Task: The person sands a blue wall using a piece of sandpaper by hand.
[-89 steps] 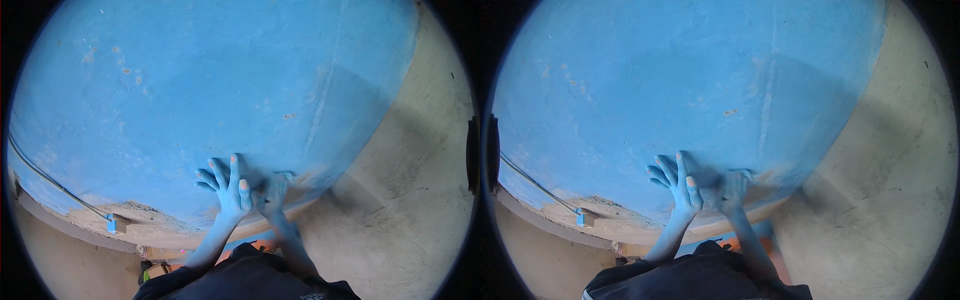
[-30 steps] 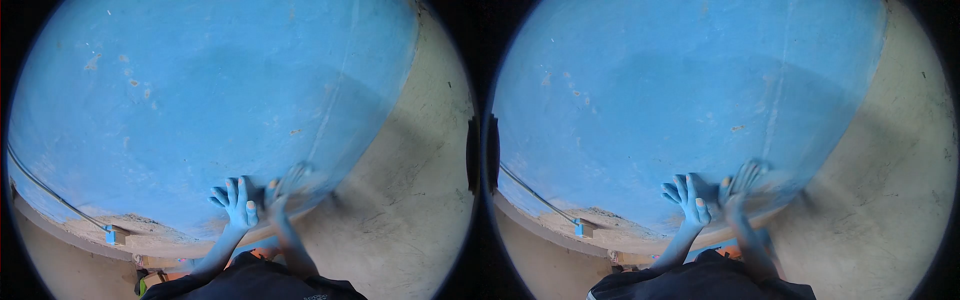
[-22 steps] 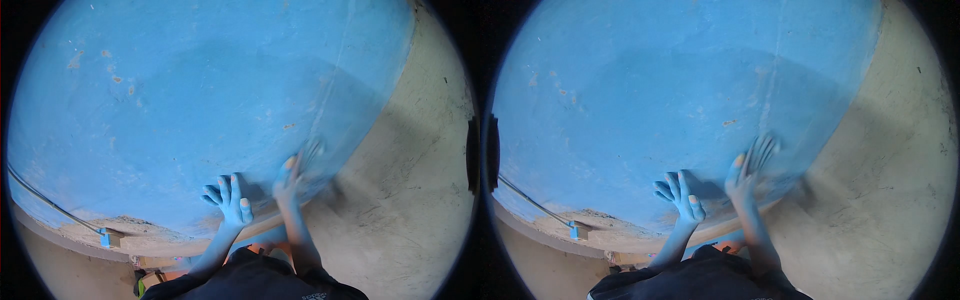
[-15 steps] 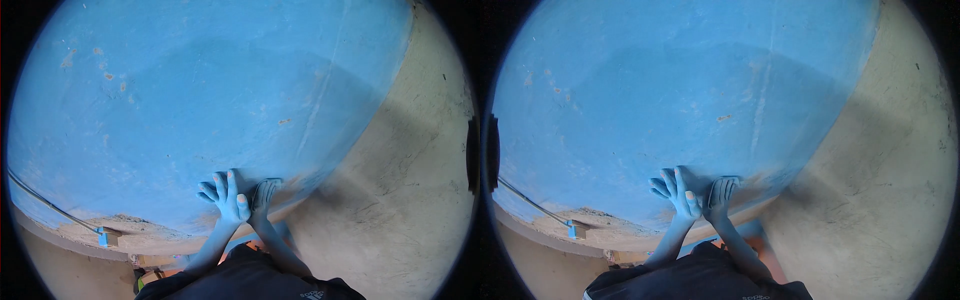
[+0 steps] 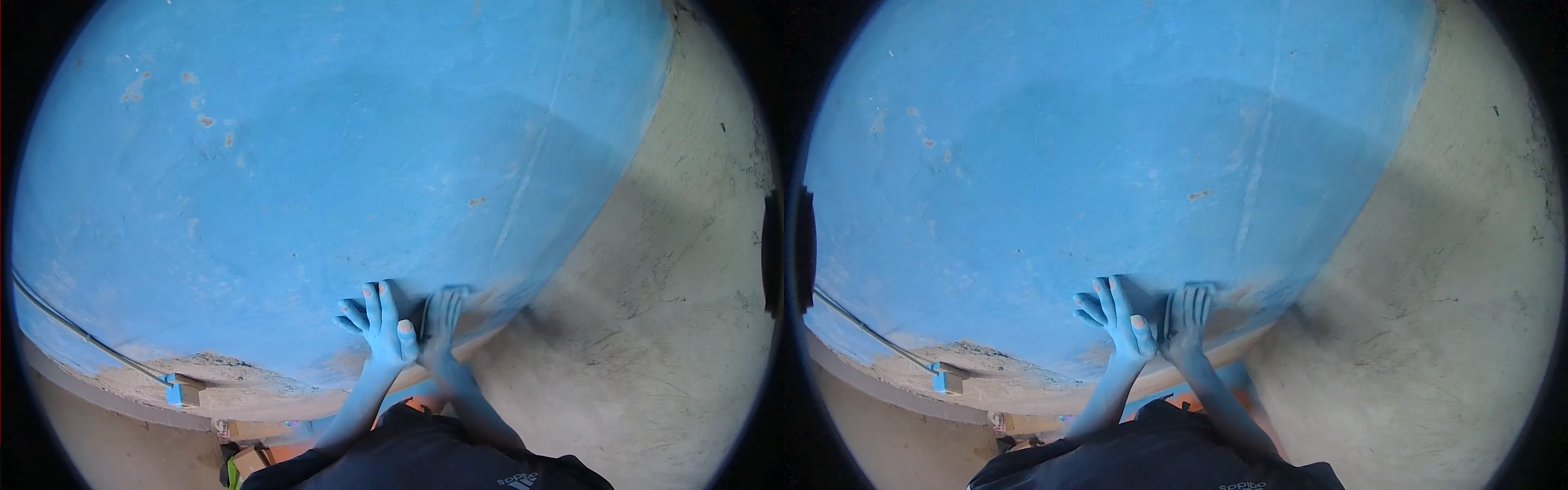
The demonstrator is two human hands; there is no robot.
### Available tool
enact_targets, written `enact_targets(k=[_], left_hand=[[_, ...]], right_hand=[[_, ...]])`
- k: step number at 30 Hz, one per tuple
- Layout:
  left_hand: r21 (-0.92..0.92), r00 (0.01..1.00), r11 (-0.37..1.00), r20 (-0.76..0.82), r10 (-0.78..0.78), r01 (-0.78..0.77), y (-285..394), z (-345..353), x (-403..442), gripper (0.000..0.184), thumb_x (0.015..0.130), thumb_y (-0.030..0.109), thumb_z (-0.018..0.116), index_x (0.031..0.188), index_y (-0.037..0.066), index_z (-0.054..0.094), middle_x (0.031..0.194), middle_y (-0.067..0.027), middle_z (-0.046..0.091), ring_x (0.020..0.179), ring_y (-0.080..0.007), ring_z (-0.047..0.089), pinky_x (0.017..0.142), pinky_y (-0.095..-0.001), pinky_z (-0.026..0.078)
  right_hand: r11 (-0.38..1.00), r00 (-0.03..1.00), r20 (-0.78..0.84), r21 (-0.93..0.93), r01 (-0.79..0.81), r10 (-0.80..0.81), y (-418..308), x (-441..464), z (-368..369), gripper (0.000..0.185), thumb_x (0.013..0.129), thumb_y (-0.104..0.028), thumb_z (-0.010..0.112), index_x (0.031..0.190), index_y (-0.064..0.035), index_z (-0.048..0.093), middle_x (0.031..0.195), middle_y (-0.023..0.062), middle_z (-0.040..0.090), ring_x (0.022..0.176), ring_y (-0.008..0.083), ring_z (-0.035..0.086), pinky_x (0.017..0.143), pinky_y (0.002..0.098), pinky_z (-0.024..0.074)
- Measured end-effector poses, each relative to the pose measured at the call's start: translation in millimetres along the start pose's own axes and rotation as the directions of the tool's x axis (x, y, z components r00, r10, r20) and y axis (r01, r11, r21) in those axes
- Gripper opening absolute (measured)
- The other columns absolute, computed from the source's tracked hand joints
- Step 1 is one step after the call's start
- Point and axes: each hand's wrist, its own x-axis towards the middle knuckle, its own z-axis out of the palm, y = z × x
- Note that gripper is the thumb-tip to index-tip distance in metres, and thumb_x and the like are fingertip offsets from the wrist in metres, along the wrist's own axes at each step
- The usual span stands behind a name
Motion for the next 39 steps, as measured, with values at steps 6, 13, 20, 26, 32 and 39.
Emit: enact_targets(k=[6,13,20,26,32,39], left_hand=[[-0.057,0.998,0.997,-0.032,-0.062,0.060,0.4,4.2,-4.1,0.063,0.100,0.038,0.022,0.144,-0.005,0.033,0.157,-0.0163,0.016,0.143,-0.0438,-0.010,0.107,-0.0561,-0.020],[0.012,1.000,1.000,0.031,0.002,-0.002,-4.0,-2.1,-3.9,0.065,0.101,0.038,0.017,0.144,-0.009,0.026,0.157,-0.0207,0.011,0.143,-0.0424,-0.012,0.108,-0.0545,-0.018],[-0.051,0.999,0.998,-0.006,-0.037,0.036,-3.6,1.9,-8.8,0.062,0.100,0.038,0.023,0.143,-0.006,0.034,0.157,-0.0165,0.017,0.144,-0.0407,-0.011,0.107,-0.0547,-0.021],[-0.042,0.998,0.998,0.049,-0.037,0.039,-1.1,-2.6,-10.9,0.064,0.100,0.038,0.021,0.145,-0.007,0.027,0.157,-0.0200,0.013,0.143,-0.0420,-0.012,0.108,-0.0548,-0.019],[-0.050,0.990,0.997,0.135,-0.052,0.059,-3.4,-7.0,-14.5,0.067,0.100,0.041,0.018,0.146,-0.008,0.022,0.157,-0.0227,0.010,0.143,-0.0429,-0.012,0.109,-0.0541,-0.017],[-0.036,0.973,0.995,0.215,-0.079,0.088,-5.2,-18.7,-18.3,0.066,0.100,0.040,0.018,0.147,-0.007,0.019,0.157,-0.0239,0.007,0.143,-0.0443,-0.012,0.109,-0.0547,-0.016]], right_hand=[[0.995,0.989,-0.128,-0.042,-0.085,0.079,-43.6,133.8,-51.7,0.060,0.097,-0.023,0.041,0.142,0.0129,0.025,0.149,0.0341,0.018,0.140,0.0506,0.011,0.111,0.0629,0.0108],[0.998,0.998,0.046,-0.030,-0.050,0.052,5.6,-24.2,22.7,0.060,0.095,-0.021,0.045,0.142,0.0114,0.028,0.148,0.0340,0.021,0.139,0.0531,0.011,0.110,0.0648,0.0092],[0.991,0.993,-0.084,-0.109,0.072,-0.081,-17.6,113.1,-41.1,0.063,0.092,-0.022,0.050,0.141,0.0107,0.030,0.147,0.0341,0.023,0.138,0.0551,0.011,0.109,0.0672,0.0093],[0.994,0.995,0.037,-0.051,0.096,-0.094,22.8,-27.5,20.5,0.065,0.089,-0.022,0.049,0.140,0.0132,0.030,0.147,0.0344,0.024,0.138,0.0558,0.011,0.106,0.0710,0.0088],[0.992,0.995,-0.033,-0.081,0.093,-0.096,-38.9,129.6,-46.4,0.064,0.095,-0.023,0.041,0.143,0.0138,0.021,0.148,0.0376,0.016,0.139,0.0551,0.006,0.110,0.0652,0.0056],[0.986,0.962,0.271,-0.158,0.058,-0.013,35.9,-52.2,10.6,0.073,0.088,-0.034,0.049,0.138,0.0149,0.031,0.143,0.0398,0.025,0.136,0.0565,0.016,0.110,0.0646,0.0114]])
